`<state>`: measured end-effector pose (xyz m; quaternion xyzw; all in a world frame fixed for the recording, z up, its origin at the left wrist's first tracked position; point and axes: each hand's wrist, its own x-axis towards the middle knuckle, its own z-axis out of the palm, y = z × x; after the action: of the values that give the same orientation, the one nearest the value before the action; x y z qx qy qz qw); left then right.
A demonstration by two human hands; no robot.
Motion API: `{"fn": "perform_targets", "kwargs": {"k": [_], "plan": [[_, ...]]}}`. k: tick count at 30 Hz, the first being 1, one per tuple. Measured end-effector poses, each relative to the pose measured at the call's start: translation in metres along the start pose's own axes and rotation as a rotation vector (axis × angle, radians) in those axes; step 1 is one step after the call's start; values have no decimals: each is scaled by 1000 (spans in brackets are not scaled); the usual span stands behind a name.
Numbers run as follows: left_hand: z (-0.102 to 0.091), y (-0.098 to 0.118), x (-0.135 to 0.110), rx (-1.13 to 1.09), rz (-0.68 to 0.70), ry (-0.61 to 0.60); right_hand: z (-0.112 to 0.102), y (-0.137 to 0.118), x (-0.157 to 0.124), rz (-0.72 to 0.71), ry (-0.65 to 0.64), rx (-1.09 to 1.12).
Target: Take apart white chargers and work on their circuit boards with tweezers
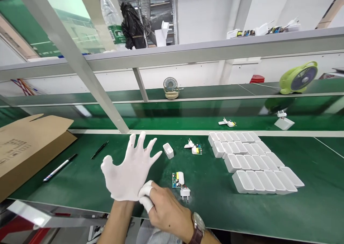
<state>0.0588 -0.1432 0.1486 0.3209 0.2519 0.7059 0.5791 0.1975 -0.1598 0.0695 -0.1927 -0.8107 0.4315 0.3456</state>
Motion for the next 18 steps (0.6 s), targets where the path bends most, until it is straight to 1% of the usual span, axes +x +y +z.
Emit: {"fn": "perform_targets", "kwargs": {"k": [3,4,5,8,10,14,16,18], "plan": [[1,-3,-6,132,-4,-80,-13,1,9,-11,219,-4],[1,-5,-9,181,-6,-98,-18,1,13,-12,259,-12],[2,-8,-12,219,-10,-110,-22,1,17,-9,271,-17],[1,-17,-22,309,-32,-129,-32,3,28,15,227,8],[-1,-22,-25,372,-36,-135,-34,5,34,45,216,37],[-8,-26,-27,465,-4,-150,-31,10,41,98,235,120],[-13,-26,-28,525,-9,-160,-29,10,41,111,196,158],[-19,-27,-30,602,-27,-161,-28,7,42,82,146,150]]}}
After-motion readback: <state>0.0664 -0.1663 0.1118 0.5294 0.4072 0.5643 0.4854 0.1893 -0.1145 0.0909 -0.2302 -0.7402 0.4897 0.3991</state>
